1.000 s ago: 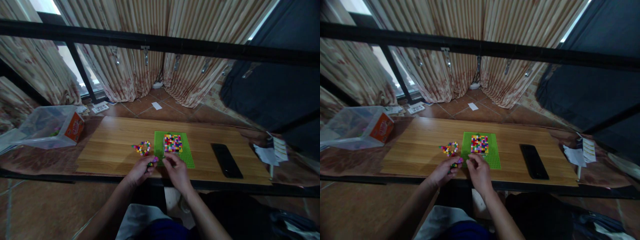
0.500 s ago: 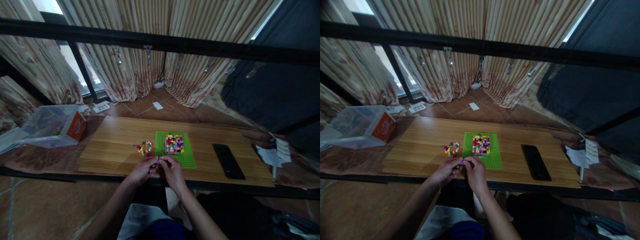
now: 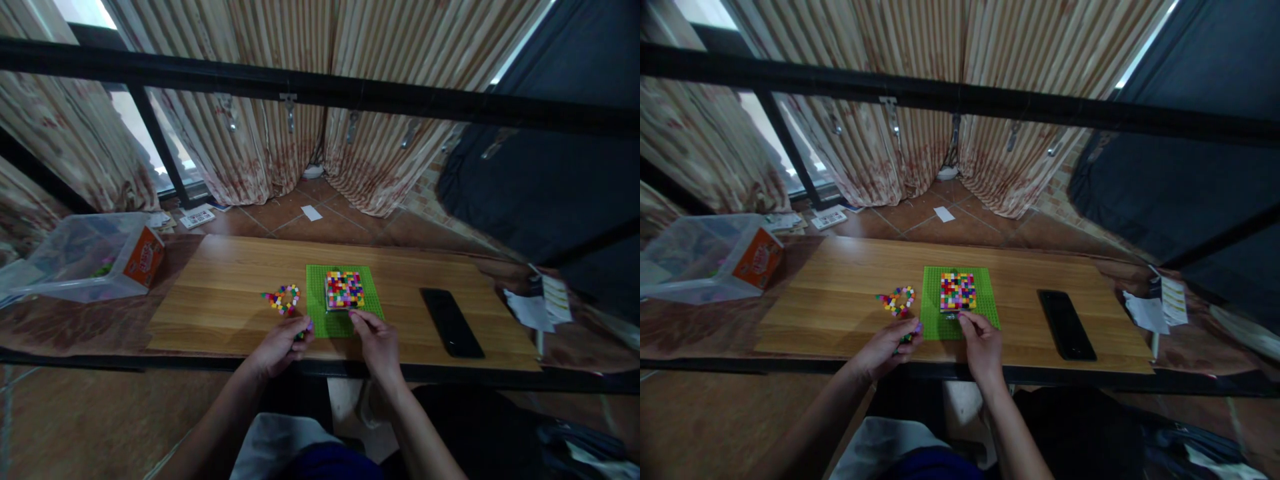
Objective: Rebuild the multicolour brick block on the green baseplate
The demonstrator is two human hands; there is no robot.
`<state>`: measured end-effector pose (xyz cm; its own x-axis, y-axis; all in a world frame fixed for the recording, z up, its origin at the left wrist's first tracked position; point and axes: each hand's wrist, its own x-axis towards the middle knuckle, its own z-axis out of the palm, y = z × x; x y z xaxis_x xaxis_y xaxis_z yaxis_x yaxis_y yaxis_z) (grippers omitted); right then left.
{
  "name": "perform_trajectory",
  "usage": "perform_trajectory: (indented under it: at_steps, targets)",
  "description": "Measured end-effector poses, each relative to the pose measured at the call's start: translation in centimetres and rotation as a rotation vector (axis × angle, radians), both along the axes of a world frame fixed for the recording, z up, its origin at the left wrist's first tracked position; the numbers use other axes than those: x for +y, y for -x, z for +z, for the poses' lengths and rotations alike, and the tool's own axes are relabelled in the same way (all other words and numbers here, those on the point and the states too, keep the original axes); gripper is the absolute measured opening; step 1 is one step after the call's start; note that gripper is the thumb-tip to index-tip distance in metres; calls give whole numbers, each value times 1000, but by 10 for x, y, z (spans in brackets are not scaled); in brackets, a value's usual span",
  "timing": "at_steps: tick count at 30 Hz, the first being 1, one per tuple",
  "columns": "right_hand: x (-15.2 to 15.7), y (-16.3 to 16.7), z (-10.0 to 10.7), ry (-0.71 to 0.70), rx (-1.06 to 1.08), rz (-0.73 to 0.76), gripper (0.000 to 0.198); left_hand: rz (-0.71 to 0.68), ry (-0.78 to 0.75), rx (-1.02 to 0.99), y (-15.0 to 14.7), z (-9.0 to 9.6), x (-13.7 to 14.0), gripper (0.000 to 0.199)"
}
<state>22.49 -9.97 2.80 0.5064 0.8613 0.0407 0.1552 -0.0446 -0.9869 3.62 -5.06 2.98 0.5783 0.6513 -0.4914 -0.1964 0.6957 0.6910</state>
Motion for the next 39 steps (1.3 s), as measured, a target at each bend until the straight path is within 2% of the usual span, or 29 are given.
perform_trajectory:
  at_steps: [3,6,10,14,32,35,39]
  targets:
    - [5,-28,0,-33,-166,-98,26,6,6,13,0,2,0,32]
    - [12,-45,2,-36,-369,-79,27,2,11,10,1,3,0,32]
    - [19,-46,5,-41,-576,-2,28,5,12,13,1,3,0,32]
    - [22,-41,5,-59,-644,12,28,1,15,10,1,4,0,32]
    - [21,-39,-1,-31,-557,-40,35,-13,22,5,1,4,2,31]
    - [22,-41,-3,-1,-438,-61,37,-18,29,-1,1,4,2,30]
    - [28,-40,-3,0,-179,-80,38,-8,30,1,1,4,1,30]
